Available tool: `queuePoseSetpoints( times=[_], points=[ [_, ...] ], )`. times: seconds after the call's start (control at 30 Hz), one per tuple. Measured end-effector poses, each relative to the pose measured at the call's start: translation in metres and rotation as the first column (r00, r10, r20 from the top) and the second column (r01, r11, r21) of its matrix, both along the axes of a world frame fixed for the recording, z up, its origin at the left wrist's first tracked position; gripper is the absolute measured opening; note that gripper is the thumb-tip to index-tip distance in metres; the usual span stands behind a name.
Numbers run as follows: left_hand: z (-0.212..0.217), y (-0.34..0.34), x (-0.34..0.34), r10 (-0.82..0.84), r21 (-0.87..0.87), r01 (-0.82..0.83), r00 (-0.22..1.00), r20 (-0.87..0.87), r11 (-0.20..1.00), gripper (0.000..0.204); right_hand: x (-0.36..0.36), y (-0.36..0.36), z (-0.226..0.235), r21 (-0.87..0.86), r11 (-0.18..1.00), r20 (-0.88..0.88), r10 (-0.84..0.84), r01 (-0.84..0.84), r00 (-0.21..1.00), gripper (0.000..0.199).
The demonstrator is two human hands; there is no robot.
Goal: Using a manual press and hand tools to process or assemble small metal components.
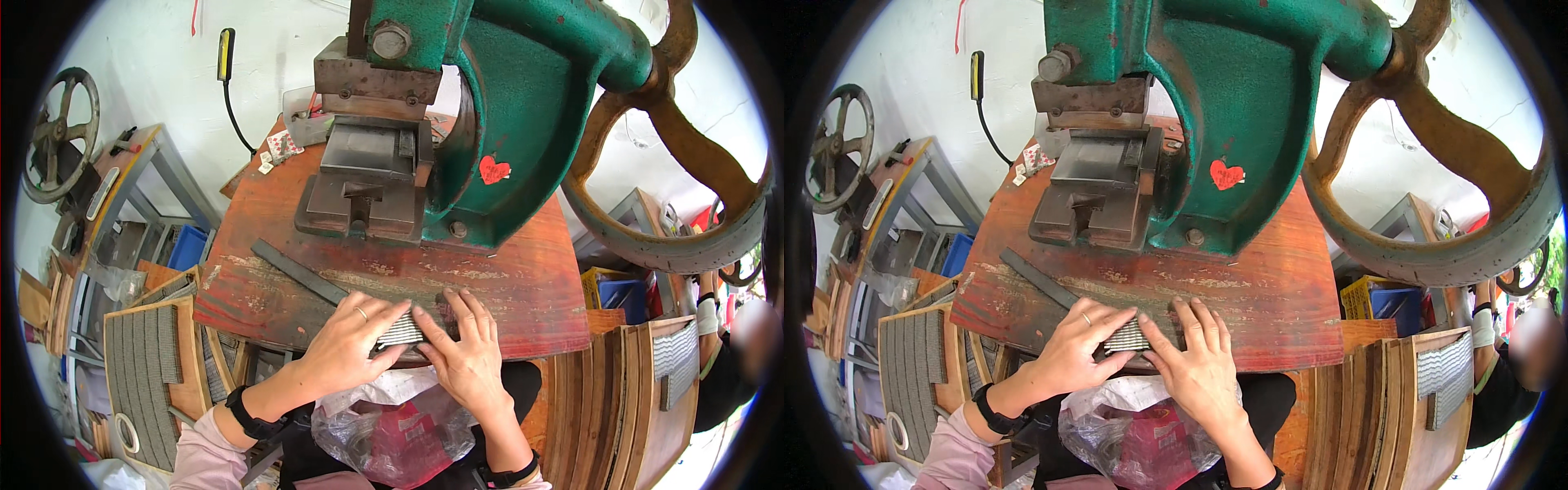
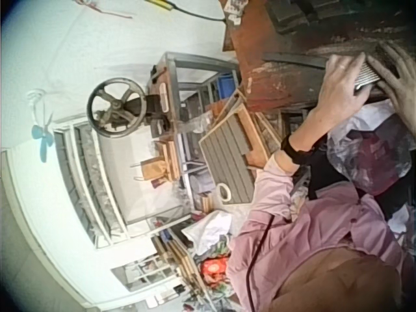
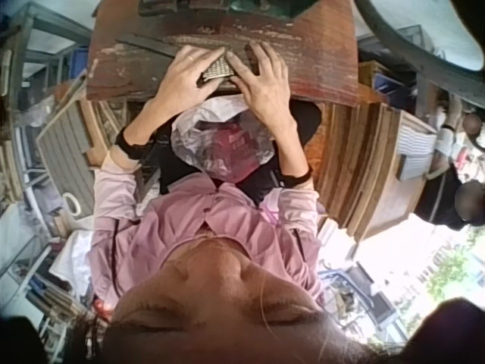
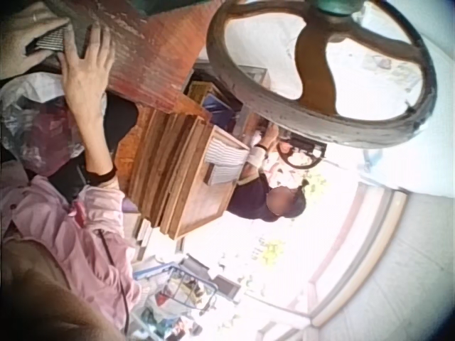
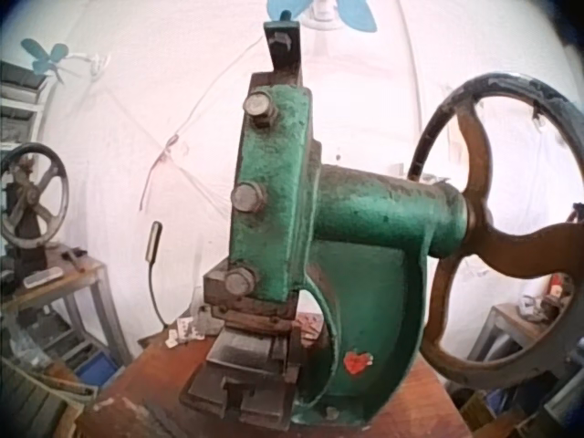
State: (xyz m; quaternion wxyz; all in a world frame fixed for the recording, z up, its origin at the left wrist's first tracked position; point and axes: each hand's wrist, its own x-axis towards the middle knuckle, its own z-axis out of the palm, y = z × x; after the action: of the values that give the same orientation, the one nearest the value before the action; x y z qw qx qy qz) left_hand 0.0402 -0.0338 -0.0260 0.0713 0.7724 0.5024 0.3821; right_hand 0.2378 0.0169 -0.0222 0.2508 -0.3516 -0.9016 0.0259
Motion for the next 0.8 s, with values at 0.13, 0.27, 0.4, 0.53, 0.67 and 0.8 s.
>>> queuePoseSetpoints(
  times=[0.13, 0.27, 0.4, 0.53, 0.67, 0.8],
  points=[
    [-0.002, -0.002, 0.004, 0.076, -0.027, -0.074, 0.991, 0.107, 0.997, 0.068, -0.002, -0.001, 0.001, 0.008, 1.0, 0.043, -0.006, 0.006, 0.999, 0.044],
    [-0.006, -0.003, 0.002, 0.087, -0.087, -0.077, 0.989, 0.12, 0.993, 0.068, -0.004, 0.005, 0.005, -0.041, 0.998, -0.021, 0.05, -0.05, 0.999, 0.052],
    [-0.011, -0.004, 0.001, 0.071, -0.08, -0.059, 0.984, 0.162, 0.995, 0.069, -0.005, 0.017, 0.007, -0.294, 0.915, -0.156, 0.239, -0.276, 0.958, 0.066],
    [-0.018, -0.006, 0.002, 0.028, 0.003, -0.028, 0.989, 0.146, 1.0, 0.074, -0.006, 0.021, 0.002, -0.384, 0.868, -0.273, 0.22, -0.315, 0.937, 0.065],
    [-0.022, -0.008, 0.007, 0.068, 0.124, -0.058, 0.995, -0.077, 0.991, 0.054, -0.007, 0.019, 0.001, -0.438, 0.852, -0.314, 0.154, -0.287, 0.937, 0.069],
    [-0.021, -0.026, 0.003, 0.143, 0.244, -0.113, 0.984, -0.11, 0.963, 0.043, -0.007, 0.015, 0.006, -0.47, 0.836, -0.323, 0.137, -0.284, 0.937, 0.072]
  ],
)
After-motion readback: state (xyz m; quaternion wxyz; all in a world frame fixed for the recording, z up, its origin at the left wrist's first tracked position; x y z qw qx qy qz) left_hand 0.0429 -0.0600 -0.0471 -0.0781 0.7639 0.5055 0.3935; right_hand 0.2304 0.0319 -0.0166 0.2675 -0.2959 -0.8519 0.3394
